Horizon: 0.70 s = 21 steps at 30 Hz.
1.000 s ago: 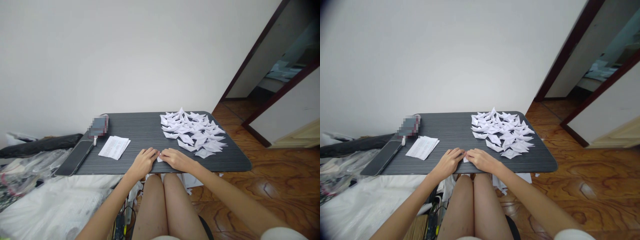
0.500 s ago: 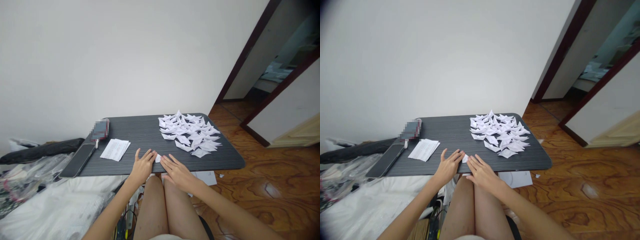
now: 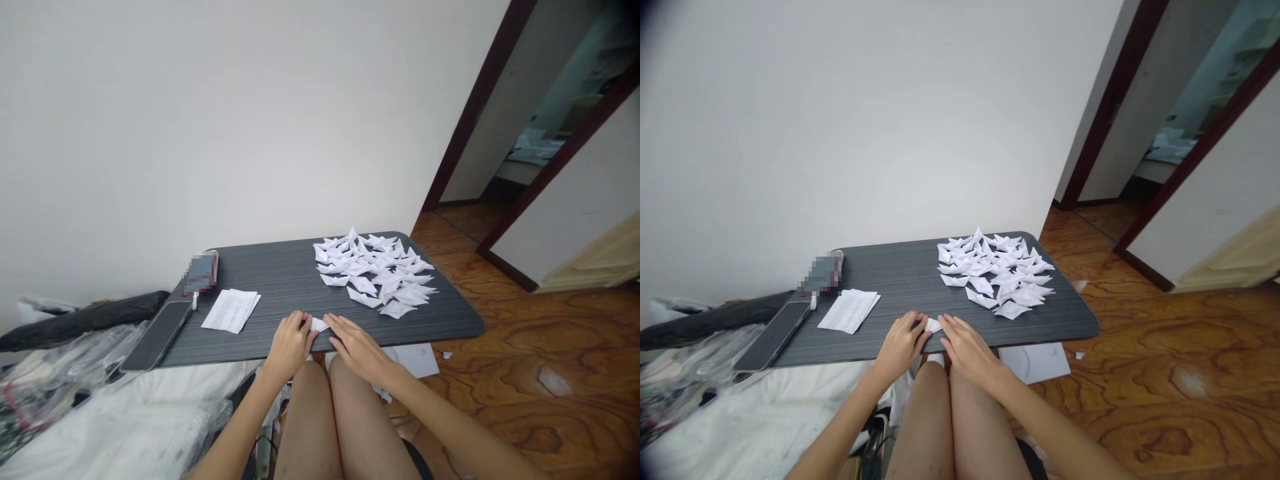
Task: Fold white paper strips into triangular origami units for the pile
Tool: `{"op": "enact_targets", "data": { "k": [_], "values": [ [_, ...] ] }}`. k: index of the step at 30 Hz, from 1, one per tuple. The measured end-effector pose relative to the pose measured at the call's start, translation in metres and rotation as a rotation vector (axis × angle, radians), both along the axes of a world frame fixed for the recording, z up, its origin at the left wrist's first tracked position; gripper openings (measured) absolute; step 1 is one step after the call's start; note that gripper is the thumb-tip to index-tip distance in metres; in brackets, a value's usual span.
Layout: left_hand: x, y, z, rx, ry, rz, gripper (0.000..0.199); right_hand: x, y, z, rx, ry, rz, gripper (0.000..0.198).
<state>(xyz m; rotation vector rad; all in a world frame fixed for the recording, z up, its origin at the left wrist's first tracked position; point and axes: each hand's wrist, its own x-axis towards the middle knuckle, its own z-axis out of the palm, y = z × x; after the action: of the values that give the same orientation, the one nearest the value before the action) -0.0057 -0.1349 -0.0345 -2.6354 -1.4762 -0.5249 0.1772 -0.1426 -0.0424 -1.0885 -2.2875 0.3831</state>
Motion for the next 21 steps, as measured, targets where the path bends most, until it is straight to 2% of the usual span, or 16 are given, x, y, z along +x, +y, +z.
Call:
{"op": "enact_targets", "data": {
  "k": [4, 10, 16, 21],
  "values": [
    [-0.004, 0.003, -0.005, -0.011, -0.057, -0.018, 0.029, 0.001, 0.006, -0.012, -0.025, 0.089, -0.155, 0.037],
    [-0.006, 0.006, -0.01, -0.019, -0.111, -0.012, 0.032, -0.005, 0.015, -0.013, -0.031, 0.113, -0.056, 0.033],
    [-0.006, 0.01, -0.01, -0.078, -0.162, -0.034, 0.037, -0.013, 0.016, -0.019, -0.022, 0.192, -0.114, 0.028],
    [-0.007, 0.014, -0.012, -0.114, -0.31, -0.086, 0.038, -0.016, 0.016, -0.018, -0.024, 0.293, -0.162, 0.026]
  ]
}}
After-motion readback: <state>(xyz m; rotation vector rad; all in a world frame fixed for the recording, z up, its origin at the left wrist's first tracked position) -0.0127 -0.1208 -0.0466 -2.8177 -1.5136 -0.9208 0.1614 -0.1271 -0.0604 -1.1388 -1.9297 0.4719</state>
